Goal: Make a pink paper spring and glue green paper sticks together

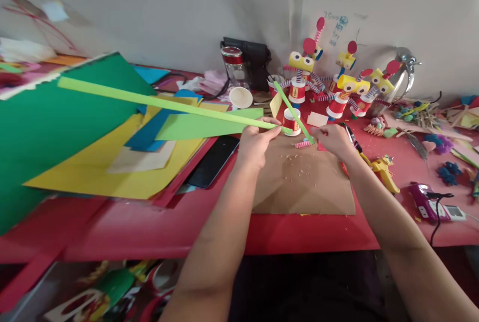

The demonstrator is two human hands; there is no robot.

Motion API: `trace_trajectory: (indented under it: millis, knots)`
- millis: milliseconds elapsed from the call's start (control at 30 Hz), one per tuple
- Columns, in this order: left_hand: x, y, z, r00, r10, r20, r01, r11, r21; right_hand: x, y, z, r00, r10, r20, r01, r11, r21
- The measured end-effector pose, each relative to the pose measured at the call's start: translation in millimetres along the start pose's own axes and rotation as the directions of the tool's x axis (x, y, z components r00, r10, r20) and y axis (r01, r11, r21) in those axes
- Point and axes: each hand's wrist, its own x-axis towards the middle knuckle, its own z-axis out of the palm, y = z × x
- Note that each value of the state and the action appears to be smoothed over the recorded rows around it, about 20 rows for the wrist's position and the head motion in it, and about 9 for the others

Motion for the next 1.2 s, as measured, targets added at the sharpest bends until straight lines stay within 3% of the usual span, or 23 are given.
trace_trajectory:
  millis: [67, 133, 200, 267, 367, 600, 800, 1200]
  knots:
    - [2, -1, -2.0, 0.999, -0.039, 0.019, 0.038, 0.999, 0.032, 15, -10, 4, 0.98, 0.047, 0.195, -0.061, 0.996, 0.068]
    - [3, -2, -3.6, 0.997, -0.074, 0.037, 0.071, 0.995, 0.063, 20, -12, 4, 0.97, 0.023, 0.241, -0.06, 0.987, 0.148]
    - [3, -2, -4.1, 0.996, -0.086, 0.032, 0.083, 0.994, 0.077, 15, -10, 1, 0.996, -0.045, 0.083, 0.022, 0.965, 0.261]
    - [2, -2, -2.7, 0.995, -0.091, 0.03, 0.089, 0.994, 0.06, 0, -6, -5, 0.984, -0.099, -0.15, 0.149, 0.914, 0.378]
    - [-3, -2, 3.6, 0.99, -0.122, 0.074, 0.121, 0.992, 0.028, -28, 2, -9, 0.956, -0.109, -0.271, 0.243, 0.814, 0.528]
    - [-22, -14, 28.1, 0.946, -0.228, 0.23, 0.212, 0.973, 0.095, -58, 26, 13, 0.97, -0.002, -0.242, 0.167, 0.73, 0.663]
    - [-32, -21, 36.8, 0.936, -0.25, 0.248, 0.225, 0.966, 0.126, -60, 29, 19, 0.993, 0.053, -0.109, 0.051, 0.635, 0.771]
    - [-38, -26, 39.9, 0.936, -0.257, 0.242, 0.226, 0.962, 0.151, -55, 33, 25, 0.999, 0.049, -0.015, -0.019, 0.63, 0.776]
